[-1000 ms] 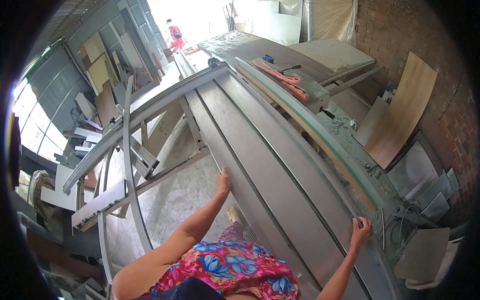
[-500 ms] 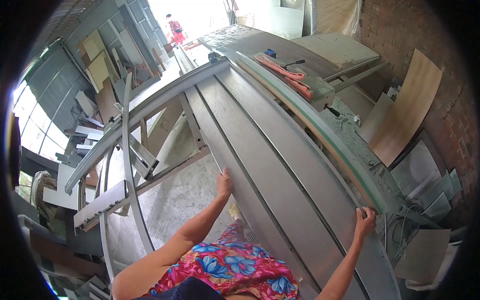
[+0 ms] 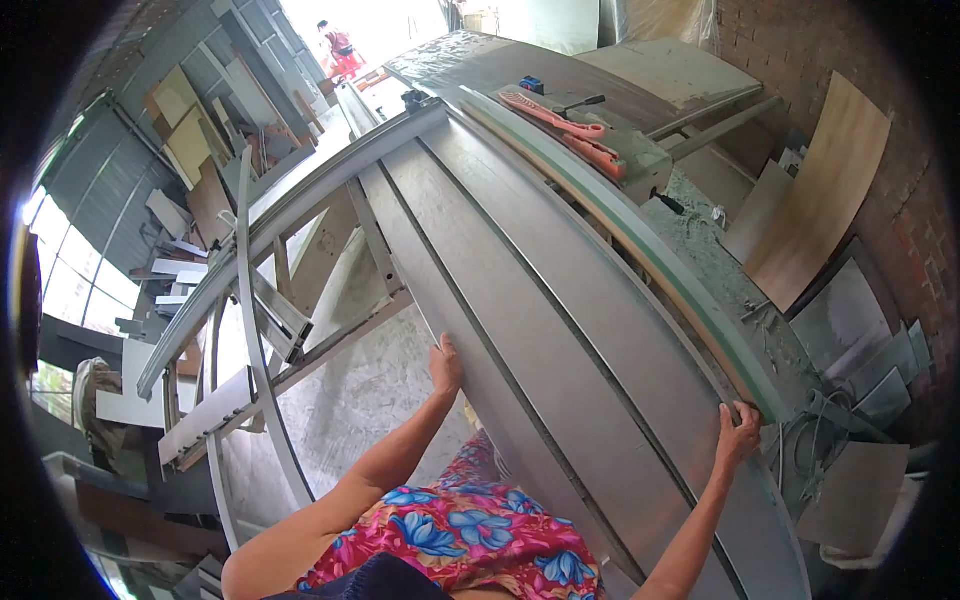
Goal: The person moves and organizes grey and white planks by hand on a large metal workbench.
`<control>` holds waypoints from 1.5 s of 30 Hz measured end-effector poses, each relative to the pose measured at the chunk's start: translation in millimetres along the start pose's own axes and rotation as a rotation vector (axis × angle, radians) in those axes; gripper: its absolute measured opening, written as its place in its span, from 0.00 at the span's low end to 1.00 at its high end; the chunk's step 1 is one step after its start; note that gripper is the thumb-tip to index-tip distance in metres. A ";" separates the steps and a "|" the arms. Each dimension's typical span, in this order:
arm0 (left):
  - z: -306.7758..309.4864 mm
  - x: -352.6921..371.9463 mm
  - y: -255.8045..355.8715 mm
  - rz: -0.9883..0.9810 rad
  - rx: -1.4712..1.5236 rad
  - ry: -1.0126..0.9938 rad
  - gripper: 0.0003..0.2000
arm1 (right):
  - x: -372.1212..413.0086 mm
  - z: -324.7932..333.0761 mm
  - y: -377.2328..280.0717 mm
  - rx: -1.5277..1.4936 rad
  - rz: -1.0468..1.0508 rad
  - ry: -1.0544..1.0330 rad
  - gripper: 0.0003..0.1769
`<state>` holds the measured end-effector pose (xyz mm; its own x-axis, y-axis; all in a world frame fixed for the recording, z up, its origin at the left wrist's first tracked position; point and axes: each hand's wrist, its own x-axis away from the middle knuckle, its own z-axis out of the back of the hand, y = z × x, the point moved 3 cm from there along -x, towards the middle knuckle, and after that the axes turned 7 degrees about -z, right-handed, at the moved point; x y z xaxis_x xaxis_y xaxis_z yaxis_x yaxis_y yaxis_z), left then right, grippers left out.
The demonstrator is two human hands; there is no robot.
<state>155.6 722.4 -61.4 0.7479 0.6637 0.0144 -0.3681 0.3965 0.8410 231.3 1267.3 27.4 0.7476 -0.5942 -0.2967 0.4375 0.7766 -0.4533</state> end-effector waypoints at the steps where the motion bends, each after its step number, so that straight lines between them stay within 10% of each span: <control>1: 0.0 -0.1 -2.0 -0.002 0.002 0.003 0.30 | -0.2 -2.4 1.8 0.000 0.000 -0.007 0.16; 27: 11.9 5.6 0.5 -0.040 0.003 0.004 0.28 | 34.5 -17.3 -48.0 0.211 0.210 0.233 0.17; 45: 16.4 -4.1 -7.2 0.007 0.002 0.006 0.27 | 67.0 -13.8 -81.5 0.289 0.436 -0.026 0.35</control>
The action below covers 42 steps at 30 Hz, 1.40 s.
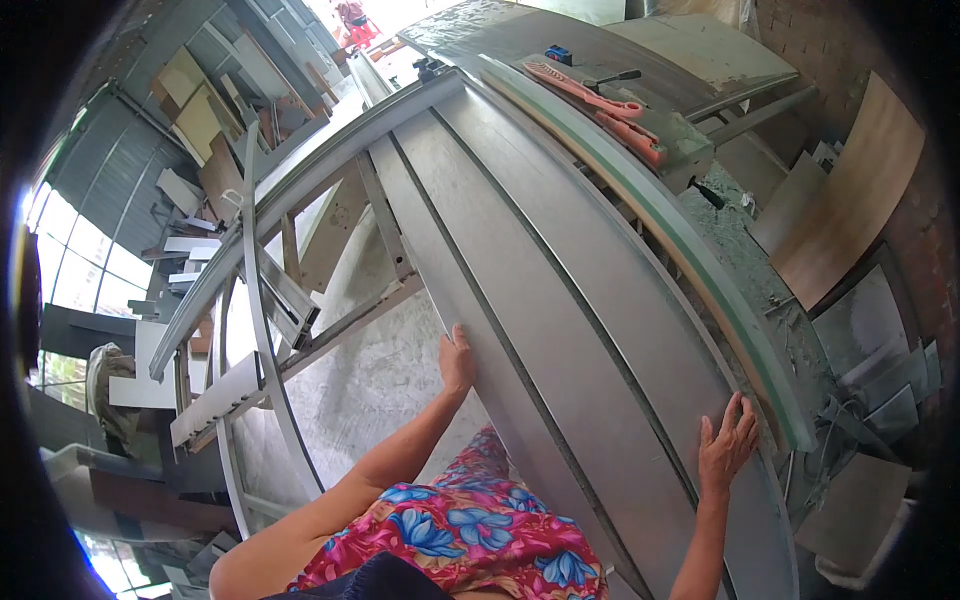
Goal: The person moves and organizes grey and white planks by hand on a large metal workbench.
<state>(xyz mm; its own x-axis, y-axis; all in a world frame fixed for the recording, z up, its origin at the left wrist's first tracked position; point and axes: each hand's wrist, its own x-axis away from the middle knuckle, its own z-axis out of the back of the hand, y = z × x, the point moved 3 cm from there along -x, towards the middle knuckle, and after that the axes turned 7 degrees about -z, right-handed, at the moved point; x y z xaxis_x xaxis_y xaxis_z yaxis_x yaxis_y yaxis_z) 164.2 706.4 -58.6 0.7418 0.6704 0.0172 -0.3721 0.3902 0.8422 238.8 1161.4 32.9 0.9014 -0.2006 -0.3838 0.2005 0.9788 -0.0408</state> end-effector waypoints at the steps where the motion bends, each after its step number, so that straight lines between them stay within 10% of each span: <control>1: 0.7 0.5 1.7 0.001 0.000 0.002 0.27 | -1.6 -0.1 -1.4 -0.002 -0.001 -0.009 0.35; 42: 8.3 -63.3 -7.2 0.021 -0.035 -0.004 0.29 | -63.1 -36.6 -126.9 -0.022 0.057 0.074 0.37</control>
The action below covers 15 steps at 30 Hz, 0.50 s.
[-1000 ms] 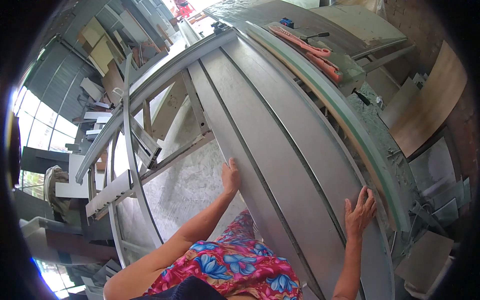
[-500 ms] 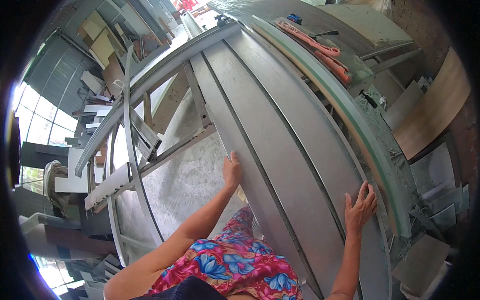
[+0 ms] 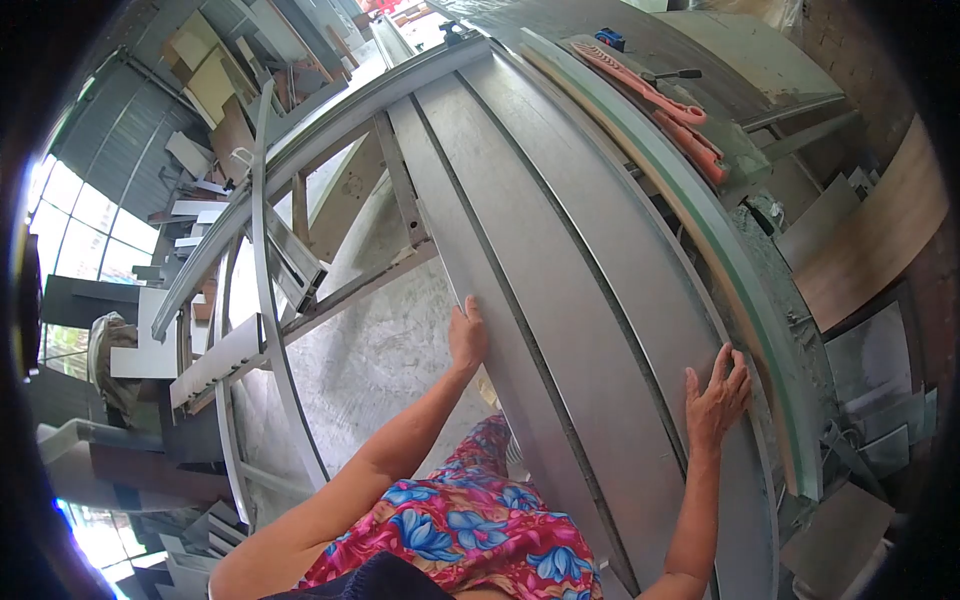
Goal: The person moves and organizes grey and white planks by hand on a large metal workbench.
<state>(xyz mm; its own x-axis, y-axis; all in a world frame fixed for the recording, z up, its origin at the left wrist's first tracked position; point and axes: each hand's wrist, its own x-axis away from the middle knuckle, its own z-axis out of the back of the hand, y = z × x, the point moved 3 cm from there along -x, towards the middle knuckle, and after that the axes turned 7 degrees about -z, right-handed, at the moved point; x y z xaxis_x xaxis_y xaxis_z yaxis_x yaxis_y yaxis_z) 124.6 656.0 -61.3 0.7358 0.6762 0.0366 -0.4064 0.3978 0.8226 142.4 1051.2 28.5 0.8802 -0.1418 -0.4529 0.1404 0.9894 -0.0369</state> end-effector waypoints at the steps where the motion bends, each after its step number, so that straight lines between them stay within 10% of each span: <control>1: 0.0 -2.5 -0.1 0.000 0.001 0.003 0.29 | -2.6 -0.6 -2.9 0.005 -0.003 -0.003 0.37; 15: 6.8 -48.4 2.6 -0.003 0.020 0.014 0.30 | -45.8 -16.6 -63.6 0.039 0.050 0.061 0.37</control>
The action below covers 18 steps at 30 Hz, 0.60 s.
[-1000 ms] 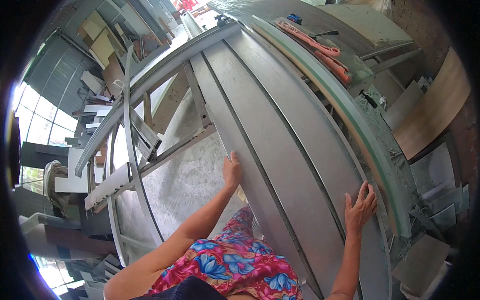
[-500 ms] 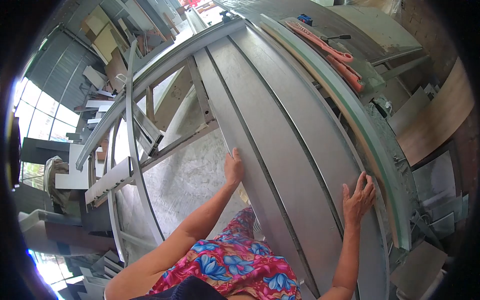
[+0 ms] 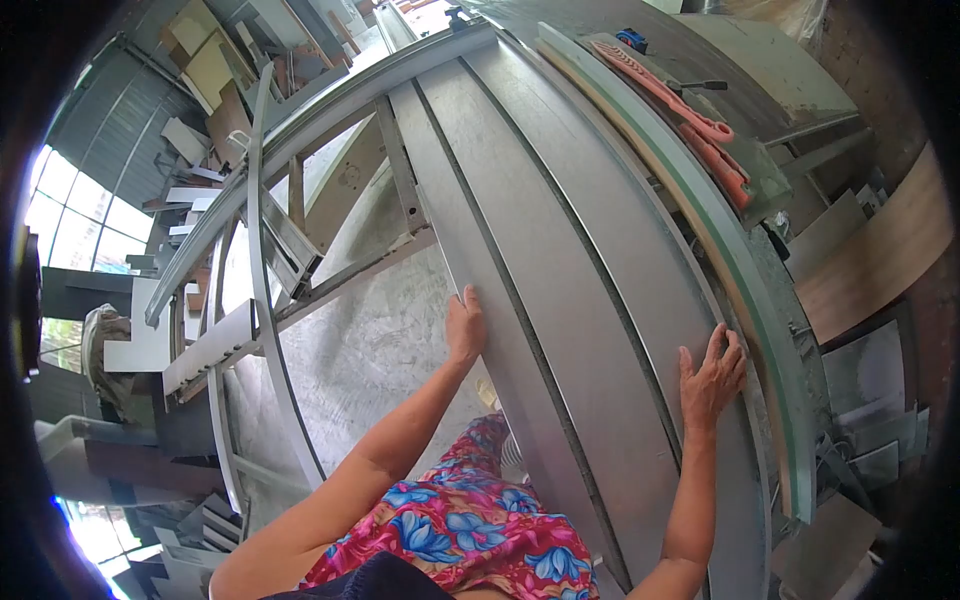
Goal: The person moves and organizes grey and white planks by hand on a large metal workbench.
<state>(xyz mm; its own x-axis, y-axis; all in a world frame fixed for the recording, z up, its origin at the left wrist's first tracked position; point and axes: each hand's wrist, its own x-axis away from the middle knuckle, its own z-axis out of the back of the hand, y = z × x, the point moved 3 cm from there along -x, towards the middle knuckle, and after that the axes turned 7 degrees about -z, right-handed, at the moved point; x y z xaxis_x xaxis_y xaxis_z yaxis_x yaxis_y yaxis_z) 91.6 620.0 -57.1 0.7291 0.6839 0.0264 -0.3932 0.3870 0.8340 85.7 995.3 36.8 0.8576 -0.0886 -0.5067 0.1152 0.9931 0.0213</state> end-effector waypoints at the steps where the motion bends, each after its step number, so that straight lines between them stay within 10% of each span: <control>1: -0.5 -4.6 -0.1 0.004 0.000 0.000 0.30 | -5.1 -2.8 -5.4 -0.001 -0.002 -0.003 0.37; 18: 5.3 -62.2 15.3 0.033 0.008 -0.034 0.29 | -69.8 -16.0 -72.4 0.067 -0.005 -0.056 0.34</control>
<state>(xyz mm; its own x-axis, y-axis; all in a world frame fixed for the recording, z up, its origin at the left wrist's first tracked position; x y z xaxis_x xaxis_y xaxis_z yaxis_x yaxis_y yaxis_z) 43.3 580.2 -43.1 0.7342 0.6751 0.0726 -0.4132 0.3593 0.8368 9.5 930.8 56.8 0.8835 -0.0993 -0.4578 0.1511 0.9855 0.0778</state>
